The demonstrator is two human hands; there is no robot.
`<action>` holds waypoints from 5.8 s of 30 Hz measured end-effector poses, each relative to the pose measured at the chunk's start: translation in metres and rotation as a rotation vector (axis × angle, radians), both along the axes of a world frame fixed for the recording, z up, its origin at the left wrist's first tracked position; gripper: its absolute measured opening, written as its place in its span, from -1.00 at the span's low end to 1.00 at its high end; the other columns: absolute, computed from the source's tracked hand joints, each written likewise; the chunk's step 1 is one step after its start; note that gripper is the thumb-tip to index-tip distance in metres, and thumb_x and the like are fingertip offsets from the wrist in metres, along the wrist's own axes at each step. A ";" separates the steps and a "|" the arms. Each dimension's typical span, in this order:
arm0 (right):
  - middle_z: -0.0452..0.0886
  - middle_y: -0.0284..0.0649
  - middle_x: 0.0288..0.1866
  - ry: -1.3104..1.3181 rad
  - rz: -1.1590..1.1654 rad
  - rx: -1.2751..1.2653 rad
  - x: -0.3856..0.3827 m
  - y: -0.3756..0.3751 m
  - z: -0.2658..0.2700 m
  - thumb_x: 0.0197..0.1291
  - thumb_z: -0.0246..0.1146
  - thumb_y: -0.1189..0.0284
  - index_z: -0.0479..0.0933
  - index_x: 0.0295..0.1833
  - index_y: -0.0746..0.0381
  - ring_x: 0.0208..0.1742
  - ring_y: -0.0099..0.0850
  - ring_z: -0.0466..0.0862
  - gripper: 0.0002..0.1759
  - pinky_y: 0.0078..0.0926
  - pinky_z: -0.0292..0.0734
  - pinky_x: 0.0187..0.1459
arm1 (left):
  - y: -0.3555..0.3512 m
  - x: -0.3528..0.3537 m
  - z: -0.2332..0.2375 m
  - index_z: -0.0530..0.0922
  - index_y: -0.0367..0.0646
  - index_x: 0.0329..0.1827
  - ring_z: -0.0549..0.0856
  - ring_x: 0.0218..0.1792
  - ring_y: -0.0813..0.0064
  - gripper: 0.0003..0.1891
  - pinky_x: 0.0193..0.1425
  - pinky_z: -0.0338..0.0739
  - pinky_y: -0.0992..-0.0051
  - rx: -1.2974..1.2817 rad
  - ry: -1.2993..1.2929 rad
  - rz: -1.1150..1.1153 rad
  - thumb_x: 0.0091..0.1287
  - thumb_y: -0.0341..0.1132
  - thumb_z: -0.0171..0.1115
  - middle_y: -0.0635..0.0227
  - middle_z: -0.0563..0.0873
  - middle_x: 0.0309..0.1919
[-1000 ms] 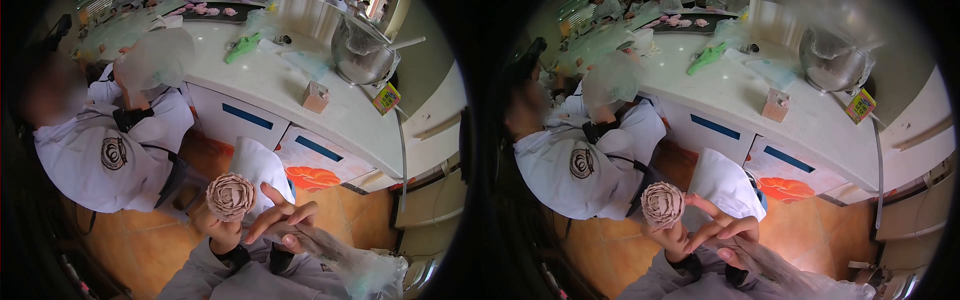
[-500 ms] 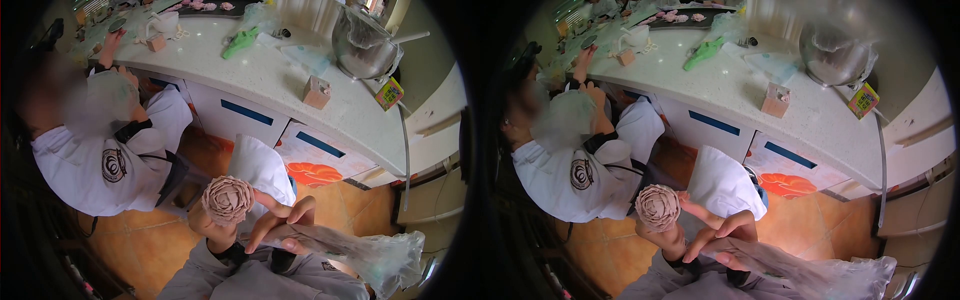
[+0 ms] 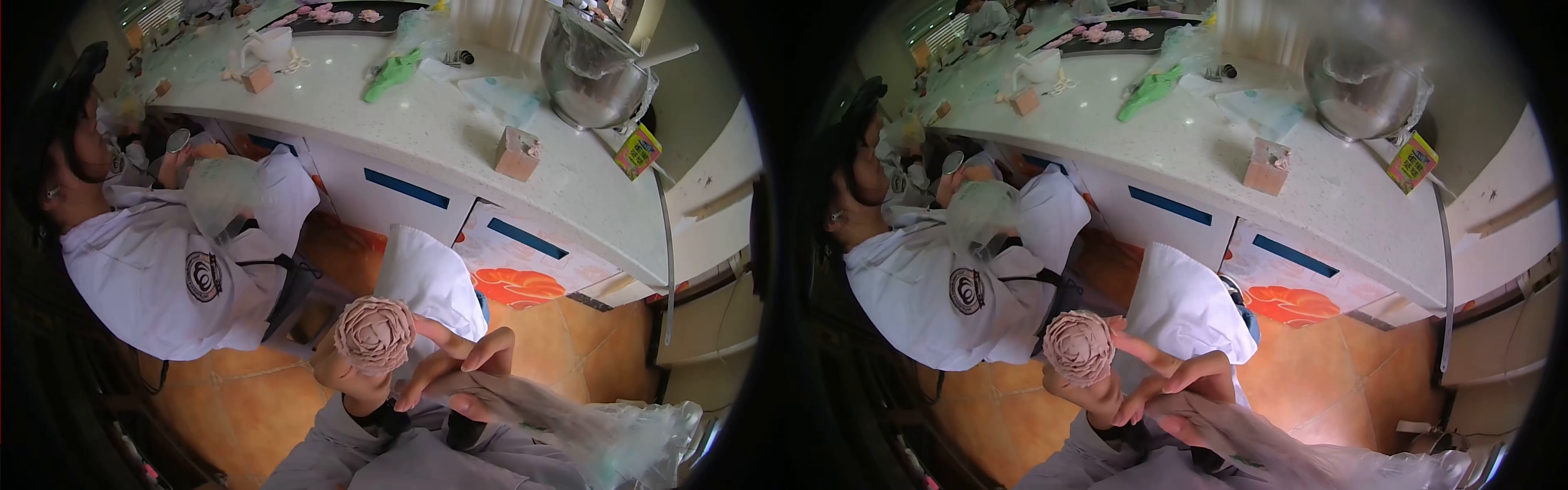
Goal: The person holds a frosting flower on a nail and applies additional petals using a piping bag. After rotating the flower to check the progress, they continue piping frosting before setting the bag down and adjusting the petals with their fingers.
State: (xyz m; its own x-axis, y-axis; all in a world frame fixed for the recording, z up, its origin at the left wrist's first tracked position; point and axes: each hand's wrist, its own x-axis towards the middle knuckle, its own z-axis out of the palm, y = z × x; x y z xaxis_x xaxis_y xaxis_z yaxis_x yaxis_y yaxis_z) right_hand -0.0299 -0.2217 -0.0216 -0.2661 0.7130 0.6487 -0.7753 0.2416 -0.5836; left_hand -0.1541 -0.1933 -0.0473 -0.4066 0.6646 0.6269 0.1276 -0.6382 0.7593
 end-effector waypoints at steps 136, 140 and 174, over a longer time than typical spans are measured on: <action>0.27 -0.18 -0.20 0.395 -0.293 -0.451 0.075 -0.014 -0.007 -0.28 0.23 0.62 0.13 0.32 0.16 -0.26 -0.45 0.28 -0.12 -0.53 0.21 -0.21 | -0.029 0.015 -0.003 0.55 -0.41 -0.19 0.51 -0.52 0.69 -0.84 -0.53 0.26 0.73 -0.370 -0.487 -0.474 0.23 -0.49 0.16 0.30 0.63 -0.47; 0.22 -0.17 -0.02 0.533 -0.307 -0.286 0.073 -0.016 0.005 -0.22 0.17 0.74 0.02 0.35 0.15 -0.19 -0.42 0.36 -0.08 -0.49 0.27 -0.16 | -0.027 0.012 0.002 0.55 -0.42 -0.21 0.56 -0.48 0.61 -0.84 -0.35 0.45 0.58 -0.397 -0.462 -0.447 0.16 -0.58 0.10 0.25 0.64 -0.42; 0.58 -0.19 -0.50 0.364 -0.235 0.319 0.056 -0.009 0.012 -0.01 0.21 0.67 0.46 -0.59 0.26 -0.39 -0.35 0.65 -0.82 -0.40 0.53 -0.38 | -0.036 0.007 0.023 0.50 -0.40 -0.10 0.52 -0.47 0.59 -0.80 -0.50 0.27 0.67 -0.474 -0.548 -0.790 0.23 -0.53 0.05 0.19 0.63 -0.32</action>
State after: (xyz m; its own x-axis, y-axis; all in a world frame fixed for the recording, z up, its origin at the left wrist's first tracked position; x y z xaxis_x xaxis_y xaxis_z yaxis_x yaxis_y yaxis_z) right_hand 0.0265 -0.2311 -0.0092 0.1596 0.4790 0.8632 -0.8177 0.5540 -0.1563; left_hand -0.1475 -0.2290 -0.0248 0.0980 0.9903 0.0983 -0.6261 -0.0154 0.7796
